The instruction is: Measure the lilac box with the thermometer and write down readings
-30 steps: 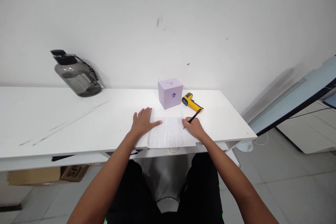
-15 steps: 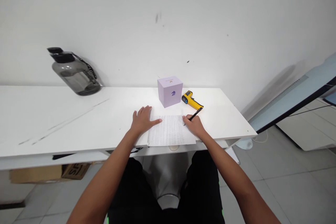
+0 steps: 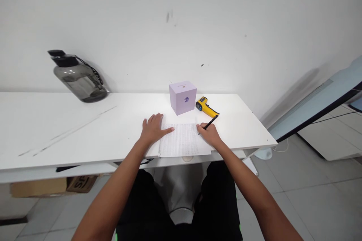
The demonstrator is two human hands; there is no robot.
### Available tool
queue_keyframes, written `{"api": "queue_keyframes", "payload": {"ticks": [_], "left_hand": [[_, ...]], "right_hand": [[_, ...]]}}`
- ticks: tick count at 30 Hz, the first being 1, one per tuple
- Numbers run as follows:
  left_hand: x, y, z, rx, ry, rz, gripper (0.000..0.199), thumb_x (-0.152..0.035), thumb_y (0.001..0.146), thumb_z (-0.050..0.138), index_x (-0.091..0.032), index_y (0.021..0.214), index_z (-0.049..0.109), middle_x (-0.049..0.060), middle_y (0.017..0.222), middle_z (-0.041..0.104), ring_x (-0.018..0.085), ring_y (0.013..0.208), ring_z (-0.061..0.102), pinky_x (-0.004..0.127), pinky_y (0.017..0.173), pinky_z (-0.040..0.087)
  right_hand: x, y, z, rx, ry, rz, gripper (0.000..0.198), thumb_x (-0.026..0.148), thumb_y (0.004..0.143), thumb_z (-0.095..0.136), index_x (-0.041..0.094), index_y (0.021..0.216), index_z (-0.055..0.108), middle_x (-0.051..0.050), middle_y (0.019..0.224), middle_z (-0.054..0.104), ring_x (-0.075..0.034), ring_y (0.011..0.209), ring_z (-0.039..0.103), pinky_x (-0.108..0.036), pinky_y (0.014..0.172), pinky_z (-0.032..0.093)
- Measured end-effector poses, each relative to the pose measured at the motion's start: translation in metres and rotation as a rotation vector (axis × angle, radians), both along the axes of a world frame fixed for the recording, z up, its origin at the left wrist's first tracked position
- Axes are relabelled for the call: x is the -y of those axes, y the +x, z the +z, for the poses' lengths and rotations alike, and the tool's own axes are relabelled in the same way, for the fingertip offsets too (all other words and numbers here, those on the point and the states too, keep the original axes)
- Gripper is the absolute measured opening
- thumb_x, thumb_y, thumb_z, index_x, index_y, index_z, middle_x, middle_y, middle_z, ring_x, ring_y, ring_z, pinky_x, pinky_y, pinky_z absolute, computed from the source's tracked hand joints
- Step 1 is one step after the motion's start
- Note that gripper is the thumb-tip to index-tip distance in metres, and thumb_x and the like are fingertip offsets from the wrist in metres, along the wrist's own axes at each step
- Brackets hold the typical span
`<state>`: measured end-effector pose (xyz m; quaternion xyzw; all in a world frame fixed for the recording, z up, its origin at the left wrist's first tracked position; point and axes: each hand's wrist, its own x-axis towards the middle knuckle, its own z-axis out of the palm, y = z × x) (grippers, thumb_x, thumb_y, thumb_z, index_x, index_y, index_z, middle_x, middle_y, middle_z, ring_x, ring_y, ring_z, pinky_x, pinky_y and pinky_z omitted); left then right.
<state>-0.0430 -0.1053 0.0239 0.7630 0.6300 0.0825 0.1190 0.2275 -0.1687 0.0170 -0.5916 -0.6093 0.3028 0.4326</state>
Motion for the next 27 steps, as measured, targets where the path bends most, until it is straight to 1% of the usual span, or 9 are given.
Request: {"api": "queue_keyframes", "payload": {"ticks": [4, 7, 11, 14, 16, 18, 21, 24, 27], "left_hand": [[-0.001, -0.001, -0.001, -0.001, 0.004, 0.0, 0.1, -0.08, 0.08, 0.046, -0.02, 0.158, 0.027, 0.013, 0.17, 0.023, 0.036, 0.158, 0.013, 0.056, 0.125, 0.006], [-0.001, -0.001, -0.001, 0.005, 0.005, 0.003, 0.101, -0.081, 0.079, 0.047, -0.021, 0.158, 0.028, 0.012, 0.17, 0.024, 0.037, 0.158, 0.013, 0.055, 0.125, 0.007], [0.0, 0.0, -0.001, 0.009, 0.006, 0.006, 0.101, -0.08, 0.08, 0.047, -0.019, 0.158, 0.028, 0.013, 0.17, 0.023, 0.036, 0.158, 0.013, 0.056, 0.125, 0.006], [0.001, 0.0, 0.0, 0.009, 0.0, 0.007, 0.101, -0.079, 0.08, 0.048, -0.018, 0.158, 0.028, 0.012, 0.17, 0.023, 0.035, 0.158, 0.013, 0.056, 0.126, 0.006], [0.001, 0.0, 0.001, 0.012, -0.005, 0.01, 0.1, -0.078, 0.08, 0.048, -0.018, 0.158, 0.028, 0.012, 0.17, 0.022, 0.035, 0.159, 0.012, 0.055, 0.126, 0.006], [0.001, 0.0, 0.001, 0.017, -0.009, 0.011, 0.1, -0.078, 0.08, 0.048, -0.018, 0.158, 0.028, 0.012, 0.17, 0.022, 0.035, 0.159, 0.012, 0.055, 0.126, 0.006], [0.0, -0.001, 0.0, 0.02, -0.003, 0.007, 0.101, -0.079, 0.08, 0.048, -0.018, 0.158, 0.027, 0.012, 0.17, 0.023, 0.034, 0.159, 0.012, 0.055, 0.126, 0.006], [0.0, -0.001, -0.001, 0.019, 0.006, 0.004, 0.1, -0.079, 0.08, 0.048, -0.019, 0.158, 0.028, 0.013, 0.17, 0.023, 0.034, 0.159, 0.012, 0.056, 0.125, 0.006], [0.0, -0.001, -0.001, 0.023, -0.002, 0.006, 0.099, -0.079, 0.08, 0.048, -0.02, 0.157, 0.028, 0.013, 0.17, 0.023, 0.035, 0.159, 0.012, 0.055, 0.125, 0.006]], "right_hand": [[0.0, 0.001, -0.001, -0.011, -0.012, 0.028, 0.045, 0.049, 0.082, 0.055, 0.024, 0.051, 0.032, 0.004, 0.05, 0.033, -0.013, 0.055, 0.034, -0.027, 0.054, 0.029], [0.002, 0.001, 0.001, -0.024, 0.008, 0.006, 0.047, 0.052, 0.083, 0.054, 0.024, 0.052, 0.034, 0.004, 0.051, 0.033, -0.014, 0.056, 0.037, -0.028, 0.056, 0.031], [0.004, 0.0, 0.005, -0.058, 0.06, -0.046, 0.047, 0.06, 0.086, 0.054, 0.023, 0.059, 0.045, 0.003, 0.058, 0.045, -0.017, 0.064, 0.047, -0.029, 0.063, 0.038], [0.004, 0.0, 0.005, -0.017, 0.051, -0.062, 0.043, 0.061, 0.088, 0.055, 0.023, 0.068, 0.054, 0.0, 0.068, 0.057, -0.019, 0.072, 0.055, -0.03, 0.068, 0.041], [0.002, 0.001, 0.003, 0.018, 0.055, -0.068, 0.037, 0.058, 0.087, 0.056, 0.023, 0.077, 0.059, -0.001, 0.076, 0.063, -0.02, 0.077, 0.058, -0.03, 0.071, 0.042], [0.0, 0.002, -0.001, 0.033, 0.09, -0.058, 0.031, 0.052, 0.086, 0.058, 0.022, 0.09, 0.064, -0.001, 0.08, 0.065, -0.02, 0.077, 0.059, -0.03, 0.073, 0.044], [-0.004, 0.003, -0.006, 0.025, 0.098, -0.038, 0.036, 0.043, 0.082, 0.059, 0.021, 0.11, 0.065, -0.002, 0.088, 0.066, -0.017, 0.066, 0.053, -0.03, 0.069, 0.044], [-0.008, 0.003, -0.008, 0.035, 0.058, -0.024, 0.039, 0.032, 0.08, 0.055, 0.021, 0.116, 0.064, -0.002, 0.095, 0.068, -0.014, 0.059, 0.047, -0.03, 0.067, 0.045], [-0.008, 0.002, -0.009, 0.093, 0.027, 0.009, 0.04, 0.026, 0.081, 0.052, 0.022, 0.119, 0.064, -0.001, 0.094, 0.07, -0.015, 0.062, 0.049, -0.031, 0.072, 0.046]]}}
